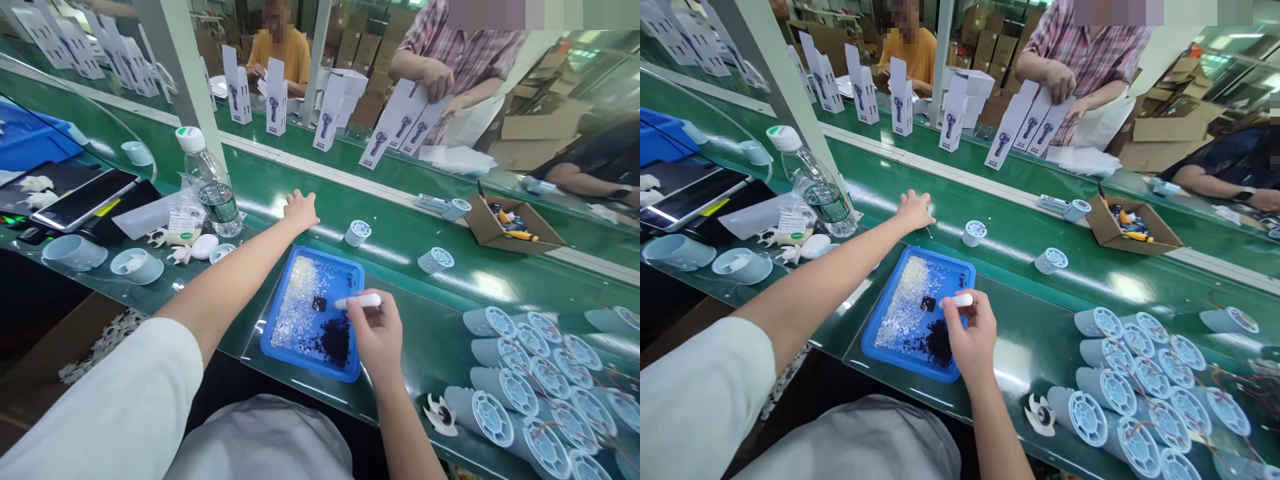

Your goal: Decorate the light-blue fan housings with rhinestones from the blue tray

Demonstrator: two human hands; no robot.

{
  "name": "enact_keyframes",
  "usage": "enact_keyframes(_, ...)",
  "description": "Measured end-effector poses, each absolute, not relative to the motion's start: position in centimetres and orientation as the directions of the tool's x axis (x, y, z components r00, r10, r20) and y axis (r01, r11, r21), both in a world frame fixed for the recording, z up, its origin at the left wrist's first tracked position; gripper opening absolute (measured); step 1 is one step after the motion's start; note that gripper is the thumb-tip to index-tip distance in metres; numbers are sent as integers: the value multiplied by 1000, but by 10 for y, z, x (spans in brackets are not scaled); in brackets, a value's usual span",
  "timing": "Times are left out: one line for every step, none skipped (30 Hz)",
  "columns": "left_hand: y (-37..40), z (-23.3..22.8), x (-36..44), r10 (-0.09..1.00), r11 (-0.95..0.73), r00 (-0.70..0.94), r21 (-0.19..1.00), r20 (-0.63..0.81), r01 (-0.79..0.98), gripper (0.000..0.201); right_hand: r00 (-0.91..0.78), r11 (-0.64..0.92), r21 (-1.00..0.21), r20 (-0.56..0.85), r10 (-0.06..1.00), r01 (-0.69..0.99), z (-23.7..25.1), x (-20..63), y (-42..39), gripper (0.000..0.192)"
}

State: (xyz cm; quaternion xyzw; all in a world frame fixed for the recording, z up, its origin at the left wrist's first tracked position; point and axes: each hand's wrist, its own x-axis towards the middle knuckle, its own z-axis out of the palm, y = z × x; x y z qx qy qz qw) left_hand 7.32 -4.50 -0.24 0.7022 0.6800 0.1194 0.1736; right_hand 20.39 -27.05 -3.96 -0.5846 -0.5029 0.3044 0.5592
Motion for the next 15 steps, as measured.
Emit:
enact_keyframes(-44, -8, 75, 996, -20, 52, 418, -67, 908, 60, 271, 152, -962, 212, 939, 225, -41, 203, -272, 19)
enact_keyframes(-44, -13, 76, 996, -30, 64, 426, -64, 904, 62, 228, 166, -964, 212, 950, 207, -43, 202, -273, 17)
enact_keyframes(-45, -16, 76, 995, -45, 78, 433, -59, 900, 64, 185, 174, -966, 209, 960, 193, -46, 201, -274, 16)
enact_keyframes(-47, -18, 76, 994, -60, 93, 438, -54, 897, 65, 149, 176, -968, 204, 968, 181, -48, 200, -274, 15)
enact_keyframes(-49, -19, 74, 993, -74, 108, 440, -53, 895, 65, 121, 176, -969, 198, 973, 174, -51, 199, -275, 15)
enact_keyframes(-51, -18, 72, 991, -84, 120, 438, -55, 895, 64, 97, 172, -970, 190, 977, 175, -53, 199, -276, 14)
enact_keyframes(-54, -15, 70, 990, -90, 129, 434, -60, 896, 62, 74, 164, -969, 180, 981, 183, -55, 199, -277, 13)
enact_keyframes(-58, -11, 67, 989, -94, 135, 429, -65, 898, 60, 53, 156, -968, 170, 984, 195, -57, 199, -277, 13)
enact_keyframes(-63, -6, 64, 987, -106, 147, 424, -66, 899, 58, 36, 151, -966, 162, 986, 212, -58, 200, -278, 12)
enact_keyframes(-69, 1, 60, 983, -130, 174, 425, -66, 896, 56, 22, 149, -962, 159, 987, 229, -59, 200, -278, 12)
enact_keyframes(-77, 7, 56, 975, -164, 213, 437, -64, 884, 52, 9, 150, -958, 157, 988, 246, -60, 200, -278, 12)
enact_keyframes(-87, 14, 51, 965, -203, 256, 461, -55, 864, 46, -1, 153, -954, 158, 988, 258, -61, 201, -279, 12)
enact_keyframes(-99, 20, 46, 955, -237, 294, 495, -39, 836, 39, -11, 155, -951, 158, 987, 269, -62, 201, -279, 11)
enact_keyframes(-111, 25, 41, 951, -258, 310, 534, -7, 805, 33, -21, 157, -948, 158, 987, 277, -63, 202, -279, 11)
enact_keyframes(-125, 29, 35, 954, -264, 298, 567, 35, 780, 29, -31, 158, -945, 156, 987, 287, -64, 202, -278, 10)
